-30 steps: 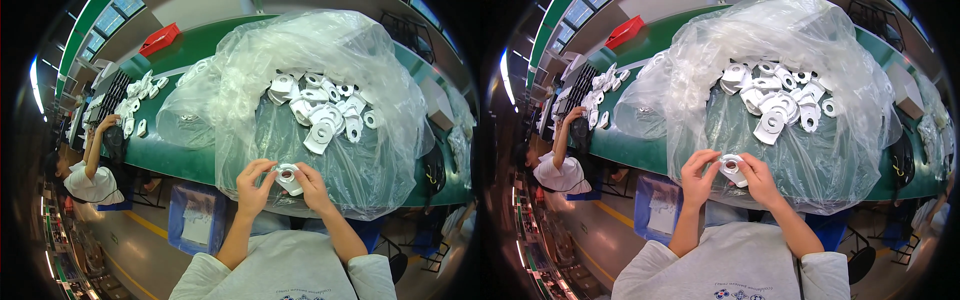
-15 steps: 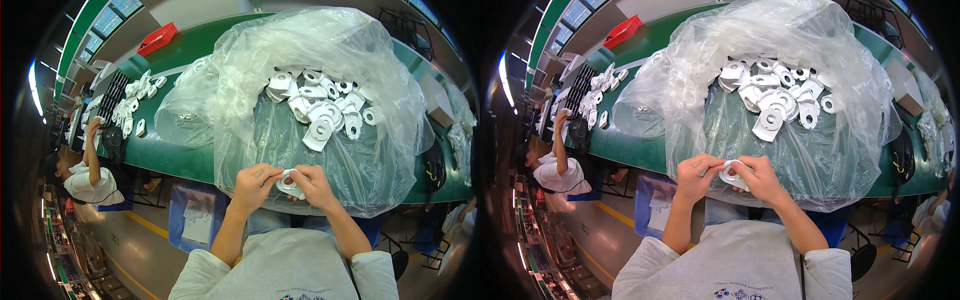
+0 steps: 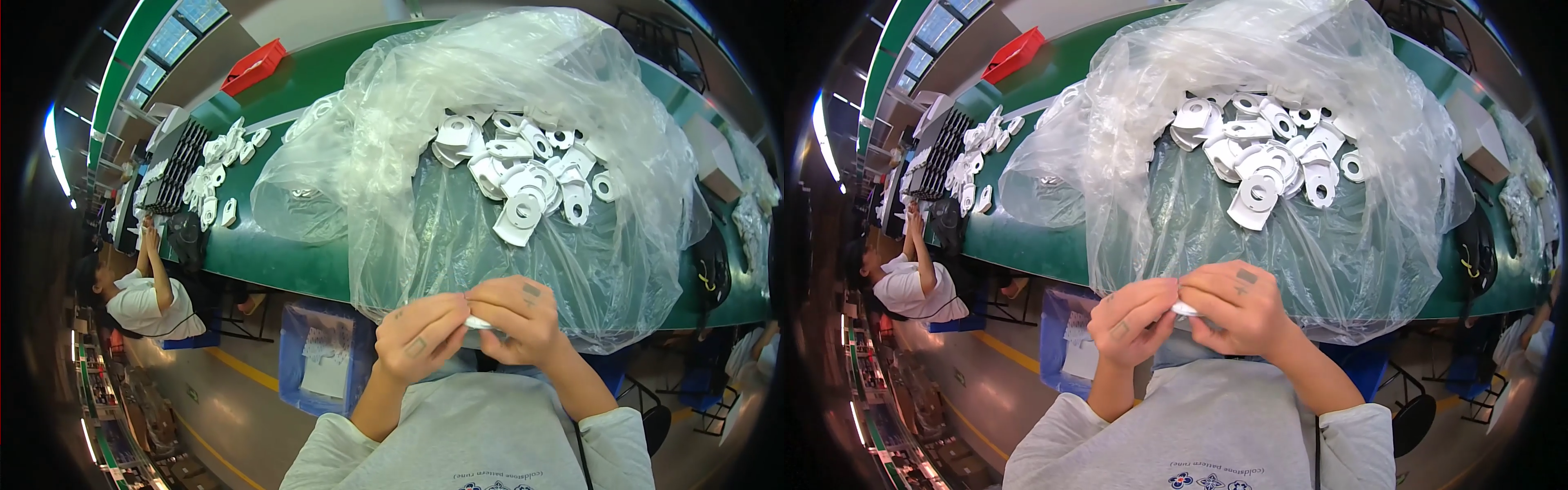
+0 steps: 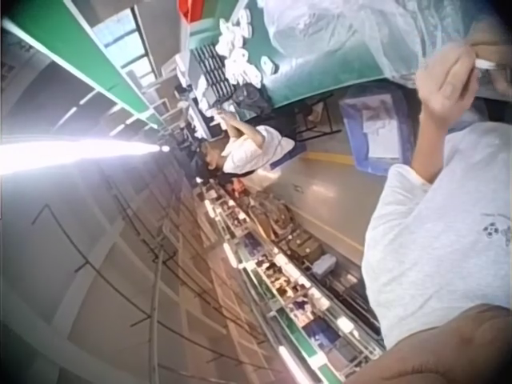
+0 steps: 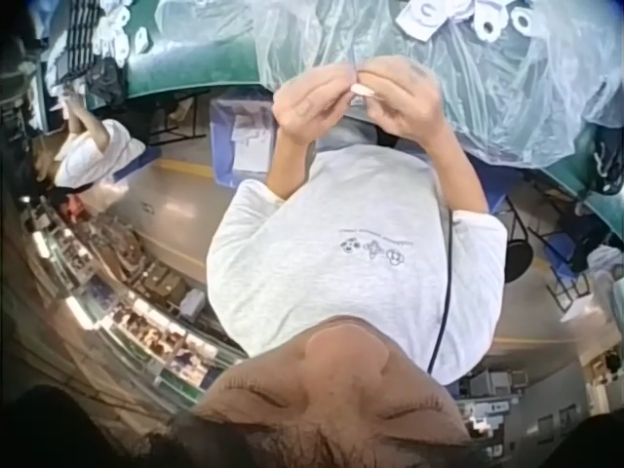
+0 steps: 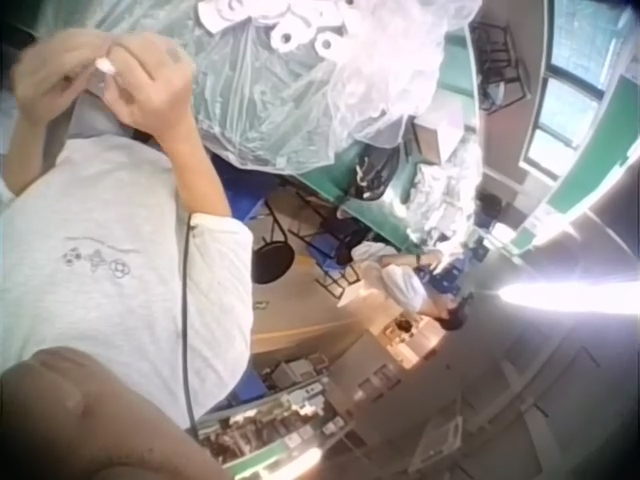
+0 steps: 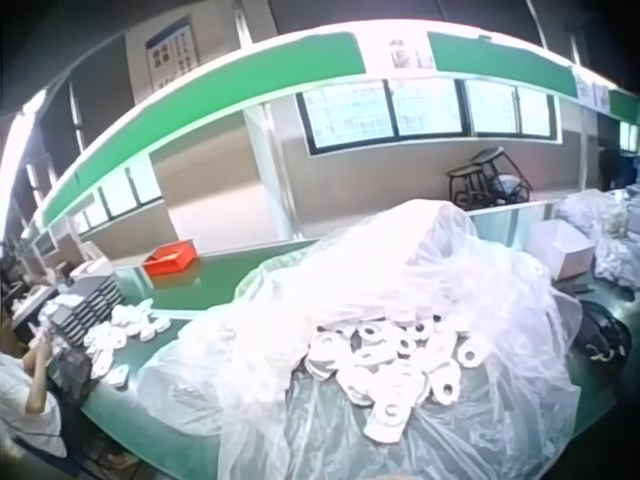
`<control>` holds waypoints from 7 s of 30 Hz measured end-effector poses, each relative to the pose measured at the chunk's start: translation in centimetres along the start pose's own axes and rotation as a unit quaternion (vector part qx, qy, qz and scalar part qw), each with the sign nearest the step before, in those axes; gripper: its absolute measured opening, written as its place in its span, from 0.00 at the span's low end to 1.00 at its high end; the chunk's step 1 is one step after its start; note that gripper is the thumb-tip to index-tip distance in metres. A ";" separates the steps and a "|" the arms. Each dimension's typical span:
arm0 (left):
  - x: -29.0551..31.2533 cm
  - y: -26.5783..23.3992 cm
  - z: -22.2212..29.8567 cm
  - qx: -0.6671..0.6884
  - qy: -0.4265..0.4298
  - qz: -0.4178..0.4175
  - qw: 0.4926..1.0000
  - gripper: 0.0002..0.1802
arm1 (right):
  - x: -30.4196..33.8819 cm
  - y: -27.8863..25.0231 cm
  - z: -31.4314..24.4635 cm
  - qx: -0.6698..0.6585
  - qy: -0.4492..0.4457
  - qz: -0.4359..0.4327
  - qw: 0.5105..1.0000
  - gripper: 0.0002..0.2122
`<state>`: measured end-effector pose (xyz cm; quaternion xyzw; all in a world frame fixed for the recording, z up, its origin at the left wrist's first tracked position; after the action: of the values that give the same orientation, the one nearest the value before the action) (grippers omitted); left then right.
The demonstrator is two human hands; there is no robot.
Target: Assembling small electronic components by inserting a circular ring into a white plastic housing.
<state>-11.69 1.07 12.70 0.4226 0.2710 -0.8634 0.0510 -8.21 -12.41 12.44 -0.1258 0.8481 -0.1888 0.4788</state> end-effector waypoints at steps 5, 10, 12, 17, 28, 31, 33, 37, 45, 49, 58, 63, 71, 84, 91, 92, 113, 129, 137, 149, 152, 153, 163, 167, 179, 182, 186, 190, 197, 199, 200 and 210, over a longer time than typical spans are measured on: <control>-0.1 -0.3 1.6 0.024 0.037 0.022 0.999 0.15 | -0.5 -1.0 -1.4 0.014 -0.049 0.016 0.999 0.07; 0.1 -0.4 2.0 0.033 0.036 0.030 0.998 0.14 | -0.1 -1.2 -2.0 0.012 -0.069 0.026 0.997 0.05; 0.2 -0.4 1.8 0.027 0.034 0.035 0.998 0.14 | 0.8 -0.1 -0.5 -0.025 -0.006 0.013 1.000 0.05; 1.0 2.8 -5.1 0.098 -0.241 -0.051 0.964 0.20 | 6.3 5.2 6.7 -0.301 0.437 -0.005 0.847 0.13; 6.8 5.1 -10.4 0.290 -0.445 -0.056 0.845 0.22 | 8.3 7.6 7.5 -0.518 0.503 0.016 0.691 0.13; 6.7 5.9 -9.3 0.348 -0.461 -0.019 0.816 0.20 | 8.7 7.2 8.1 -0.451 0.496 0.019 0.742 0.15; 7.5 6.7 -9.2 0.340 -0.473 -0.030 0.812 0.19 | 8.6 6.9 8.3 -0.407 0.487 0.033 0.772 0.16; 7.6 6.3 -9.1 0.308 -0.492 -0.011 0.814 0.18 | 8.2 6.9 8.1 -0.385 0.474 0.033 0.792 0.14; 8.9 1.7 -8.8 0.340 -0.465 0.130 0.807 0.11 | 6.7 6.5 5.4 -0.434 0.436 -0.029 0.788 0.21; 9.6 -10.7 -13.5 0.093 -0.454 0.300 0.834 0.11 | 7.7 2.4 6.5 -0.381 0.395 -0.046 0.834 0.17; 15.5 -36.4 -33.7 -0.123 -0.489 0.329 0.798 0.24 | 7.2 -4.3 8.4 -0.308 0.403 0.036 0.861 0.10; 0.4 -16.4 -22.8 -0.194 -0.293 0.235 0.906 0.21 | 11.1 -10.9 10.2 -0.140 0.391 0.167 0.894 0.08; -2.5 13.8 -6.6 -0.123 -0.133 -0.122 0.976 0.20 | 16.2 -27.6 19.4 0.133 0.357 0.498 0.779 0.07; -0.6 13.3 -9.2 0.314 -0.397 -0.019 0.862 0.35 | 14.6 -33.4 26.6 0.464 0.546 0.029 0.697 0.10; 1.1 13.9 -7.9 0.625 -0.433 0.035 0.648 0.39 | 13.9 -36.5 23.3 0.282 0.437 0.303 0.798 0.06; 1.5 14.2 -7.9 0.646 -0.433 0.038 0.627 0.39 | 11.9 -34.7 20.9 0.200 0.398 0.333 0.831 0.04; 5.8 12.5 -8.3 0.510 -0.454 0.104 0.723 0.14 | 3.0 -2.3 5.8 0.074 0.242 0.003 0.968 0.10; 3.0 -8.4 -19.3 -0.242 -0.289 0.180 0.908 0.06 | 8.4 4.7 11.8 -0.467 0.477 0.078 0.741 0.13; -0.5 -11.9 -28.6 -0.417 -0.201 0.000 0.886 0.08 | 8.2 5.1 11.5 -0.488 0.485 0.062 0.723 0.13; -3.5 -17.1 -24.1 -0.260 -0.336 -0.057 0.903 0.09 | 8.5 5.0 11.6 -0.499 0.488 0.051 0.714 0.13; -3.6 -12.8 -21.2 -0.027 -0.432 -0.130 0.892 0.07 | 8.5 5.0 11.7 -0.485 0.506 0.062 0.711 0.14; -3.4 -11.2 -19.9 0.020 -0.429 -0.139 0.893 0.06 | 8.6 5.1 12.0 -0.480 0.497 0.048 0.721 0.14; 2.8 2.5 -15.7 0.228 -0.524 -0.111 0.813 0.09 | 8.2 5.4 11.7 -0.513 0.494 0.052 0.700 0.15; 1.5 1.7 -14.5 -0.221 -0.358 -0.216 0.881 0.08 | 8.3 5.3 11.7 -0.519 0.494 0.055 0.696 0.15; -1.2 2.0 -14.8 -0.084 -0.270 -0.280 0.918 0.06 | 8.4 5.3 11.7 -0.535 0.490 0.061 0.685 0.15; -1.6 -0.5 -15.1 0.027 -0.362 -0.147 0.920 0.06 | 8.5 5.4 11.9 -0.543 0.486 0.063 0.682 0.15; -1.5 2.2 -12.2 0.212 -0.427 -0.079 0.875 0.09 | 8.5 5.4 12.0 -0.552 0.481 0.066 0.677 0.18; -0.7 6.7 -10.9 0.243 -0.421 -0.048 0.872 0.08 | 8.2 5.3 11.8 -0.568 0.466 0.076 0.675 0.21; -0.1 8.2 -10.5 0.180 -0.406 -0.037 0.895 0.08 | 8.1 5.3 11.5 -0.569 0.465 0.076 0.674 0.17; 0.0 8.1 -10.5 0.169 -0.404 -0.033 0.898 0.08 | 8.0 5.2 11.5 -0.567 0.465 0.071 0.676 0.16; -0.1 8.1 -10.5 0.157 -0.391 -0.034 0.906 0.08 | 7.9 5.2 11.4 -0.567 0.465 0.071 0.676 0.16; -1.4 7.9 -9.6 0.074 -0.312 -0.083 0.944 0.08 | 7.5 5.0 10.9 -0.511 0.465 0.040 0.722 0.18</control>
<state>-1.58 -0.88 5.60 0.1107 0.2112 -0.9707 0.0302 -2.80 -13.10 -0.62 -0.2141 0.9362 0.2580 -0.1054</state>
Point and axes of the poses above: each hand's wrist, its own x-axis away from the middle knuckle, its own y-axis out of the palm, z = x × y, the point moved 7 cm from there along -x, towards the middle knuckle, and after that the axes turned 2 degrees about x, right-handed, at the moved point
